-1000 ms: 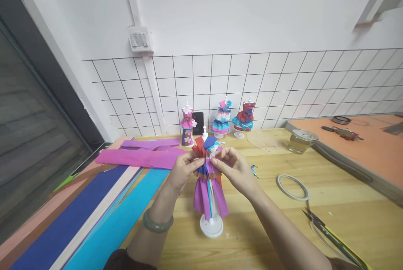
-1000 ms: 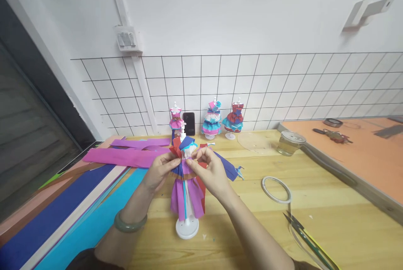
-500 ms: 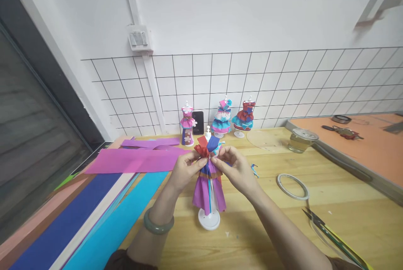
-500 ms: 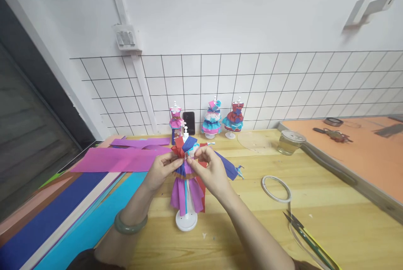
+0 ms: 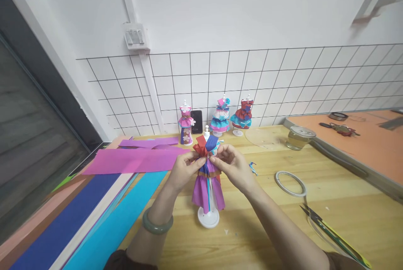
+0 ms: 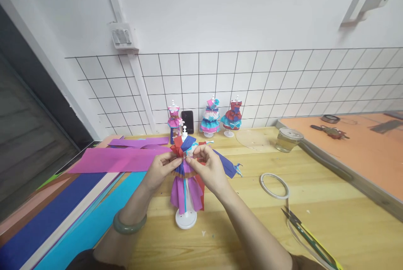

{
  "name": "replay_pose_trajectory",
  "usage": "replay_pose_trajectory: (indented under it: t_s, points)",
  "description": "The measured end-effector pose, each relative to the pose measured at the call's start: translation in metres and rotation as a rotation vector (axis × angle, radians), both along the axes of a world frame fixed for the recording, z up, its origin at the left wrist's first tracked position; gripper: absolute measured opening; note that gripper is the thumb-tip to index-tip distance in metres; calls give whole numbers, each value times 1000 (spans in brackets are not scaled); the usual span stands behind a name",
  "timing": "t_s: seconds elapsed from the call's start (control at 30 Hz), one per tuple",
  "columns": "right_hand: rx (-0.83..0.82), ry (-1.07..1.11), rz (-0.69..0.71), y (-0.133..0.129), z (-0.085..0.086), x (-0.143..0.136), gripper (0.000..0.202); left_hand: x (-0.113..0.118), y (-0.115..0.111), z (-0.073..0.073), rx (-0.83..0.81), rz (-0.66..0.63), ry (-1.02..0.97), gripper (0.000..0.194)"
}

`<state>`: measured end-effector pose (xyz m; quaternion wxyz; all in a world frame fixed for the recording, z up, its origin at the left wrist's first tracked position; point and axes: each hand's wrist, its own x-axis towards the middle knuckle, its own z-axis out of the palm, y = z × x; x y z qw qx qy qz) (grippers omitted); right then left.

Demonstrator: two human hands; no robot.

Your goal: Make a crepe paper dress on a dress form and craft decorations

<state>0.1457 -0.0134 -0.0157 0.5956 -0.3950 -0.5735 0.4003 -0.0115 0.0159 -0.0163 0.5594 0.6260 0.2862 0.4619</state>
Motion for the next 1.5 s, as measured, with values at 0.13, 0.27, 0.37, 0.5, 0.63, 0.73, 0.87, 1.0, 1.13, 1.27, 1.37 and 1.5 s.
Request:
replay_pose_trajectory:
  t_s: [0.13, 0.27, 0.37, 0.5, 0.63, 0.73, 0.87, 1.0, 1.13, 1.27, 1.37, 1.5]
  points:
    - [-13, 14, 11, 0, 0, -1, 26, -1, 0, 1, -13, -27, -6, 31]
    - [-10, 21, -8, -2, 1, -2, 27, -1, 1, 3, -47, -49, -3, 32]
    - [6, -7, -38, -3, 2, -2, 25, -1, 1, 4, -66, -49, -7, 33]
    - [6, 25, -27, -3, 1, -2, 26, -1, 0, 4, -62, -53, -18, 31]
    - [-8, 74, 21, 0, 0, -2, 26, -2, -1, 4, -63, -38, -12, 30]
    - [-10, 63, 37, 1, 0, -1, 25, -1, -2, 4, -72, -29, -7, 27]
    - [13, -34, 21, 0, 1, 2, 22, 1, -2, 5, -76, 20, -5, 25]
    - [48, -130, -23, -1, 2, 4, 20, 3, -4, 7, -95, 46, 2, 26]
    - [67, -174, -30, -2, 2, 4, 20, 4, -6, 9, -110, 58, -5, 26]
    - [96, -234, -72, -3, 3, 4, 17, 4, -8, 11, -132, 50, -28, 26]
    - [83, -208, -57, -3, 4, 4, 17, 5, -8, 10, -145, 44, -34, 24]
    - [8, -103, 12, -4, 5, 2, 20, 5, -8, 10, -143, 37, -21, 24]
